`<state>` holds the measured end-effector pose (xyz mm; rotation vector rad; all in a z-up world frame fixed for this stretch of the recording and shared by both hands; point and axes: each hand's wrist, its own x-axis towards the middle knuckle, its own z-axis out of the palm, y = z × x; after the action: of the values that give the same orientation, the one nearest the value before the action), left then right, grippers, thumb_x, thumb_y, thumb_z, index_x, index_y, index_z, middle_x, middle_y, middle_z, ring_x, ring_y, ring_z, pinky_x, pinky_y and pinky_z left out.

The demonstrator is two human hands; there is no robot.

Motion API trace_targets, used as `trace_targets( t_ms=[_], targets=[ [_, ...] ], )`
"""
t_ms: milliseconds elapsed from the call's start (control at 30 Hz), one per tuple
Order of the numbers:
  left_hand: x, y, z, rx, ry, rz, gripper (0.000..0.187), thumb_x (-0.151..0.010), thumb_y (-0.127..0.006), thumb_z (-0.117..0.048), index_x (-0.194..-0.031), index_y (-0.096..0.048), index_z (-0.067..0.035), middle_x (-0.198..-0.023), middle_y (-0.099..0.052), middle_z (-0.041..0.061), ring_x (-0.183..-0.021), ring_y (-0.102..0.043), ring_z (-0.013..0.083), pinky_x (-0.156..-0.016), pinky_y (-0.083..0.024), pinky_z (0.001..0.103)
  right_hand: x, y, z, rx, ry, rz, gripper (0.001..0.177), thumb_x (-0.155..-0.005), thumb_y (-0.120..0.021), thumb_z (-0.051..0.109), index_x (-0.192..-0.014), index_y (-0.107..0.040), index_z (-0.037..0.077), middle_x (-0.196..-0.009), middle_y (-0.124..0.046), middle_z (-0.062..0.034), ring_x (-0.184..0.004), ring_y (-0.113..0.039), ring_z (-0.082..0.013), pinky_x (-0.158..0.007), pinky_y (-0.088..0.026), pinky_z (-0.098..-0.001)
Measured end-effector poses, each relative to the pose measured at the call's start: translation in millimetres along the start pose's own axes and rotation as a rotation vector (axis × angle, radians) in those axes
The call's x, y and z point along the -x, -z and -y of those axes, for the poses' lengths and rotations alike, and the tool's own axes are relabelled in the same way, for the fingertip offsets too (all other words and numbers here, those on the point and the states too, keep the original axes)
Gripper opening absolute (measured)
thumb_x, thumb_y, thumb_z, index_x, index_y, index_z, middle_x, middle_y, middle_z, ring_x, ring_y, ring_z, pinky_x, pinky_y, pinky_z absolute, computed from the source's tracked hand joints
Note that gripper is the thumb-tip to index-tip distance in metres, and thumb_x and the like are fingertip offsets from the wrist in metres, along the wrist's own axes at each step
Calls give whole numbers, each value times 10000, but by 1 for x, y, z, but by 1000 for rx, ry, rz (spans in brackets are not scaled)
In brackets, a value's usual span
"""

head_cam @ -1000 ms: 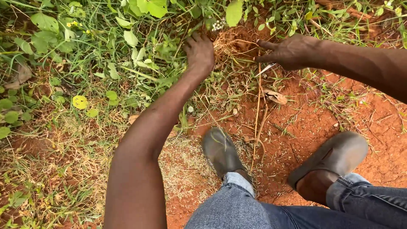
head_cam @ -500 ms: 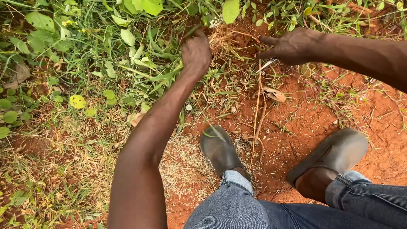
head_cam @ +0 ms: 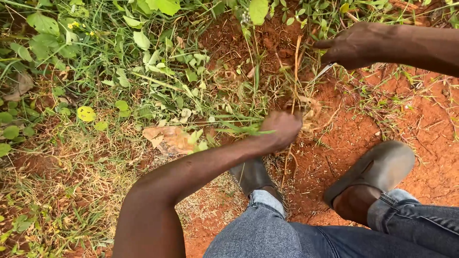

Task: The person pulls plants and weeds from the soil by hand and with small scissors.

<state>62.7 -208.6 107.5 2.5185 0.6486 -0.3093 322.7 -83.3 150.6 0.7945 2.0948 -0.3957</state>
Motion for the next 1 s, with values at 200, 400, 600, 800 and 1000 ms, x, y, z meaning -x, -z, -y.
trace_targets(
  t_ms=[200, 400, 600, 800, 1000],
  targets=[
    [5, -27, -20, 136, 48, 186, 359, -936, -466, 21, -1261, -581, 124, -629, -604, 109, -504, -592, 166, -389, -454, 346, 8, 3, -2, 65, -35, 43, 535, -947, -463, 58, -1427, -556, 275, -1720, -185, 23, -536, -633, -18, -416, -504, -210],
    [24, -4, -28, -65, -188, -60, 386, -986, -442, -41, -1290, -553, 168, -507, -585, 91, -401, -566, 146, -318, -438, 318, 9, 2, -11, 42, -53, 30, 473, -957, -426, 19, -1357, -597, 205, -1708, -152, -47, -480, -597, 1, -371, -502, -182],
    [0, -18, -28, -27, -213, 20, 221, -996, -470, -36, -1112, -626, 69, -519, -505, 42, -417, -512, 118, -295, -443, 312, 15, 16, -10, 35, -71, 60, 459, -979, -408, 10, -1320, -641, 210, -1735, -151, -62, -482, -546, 22, -377, -480, -169],
    [-24, -15, 9, -22, -62, -316, 330, -734, -609, 42, -1061, -650, 14, -983, -630, 167, -860, -670, 234, -675, -601, 390, 17, 33, -5, -42, -44, -86, 563, -926, -441, -17, -1431, -556, 205, -1656, -225, -85, -516, -701, -68, -400, -558, -233],
    [-31, -9, 29, 364, 316, -387, 643, -704, -547, 192, -1342, -484, 144, -1372, -434, 347, -935, -668, 329, -684, -654, 385, -1, 18, -8, -35, 94, -562, 312, -951, -527, 75, -1229, -660, 121, -1308, -659, -197, -845, -756, -244, -443, -614, -258]
  ],
)
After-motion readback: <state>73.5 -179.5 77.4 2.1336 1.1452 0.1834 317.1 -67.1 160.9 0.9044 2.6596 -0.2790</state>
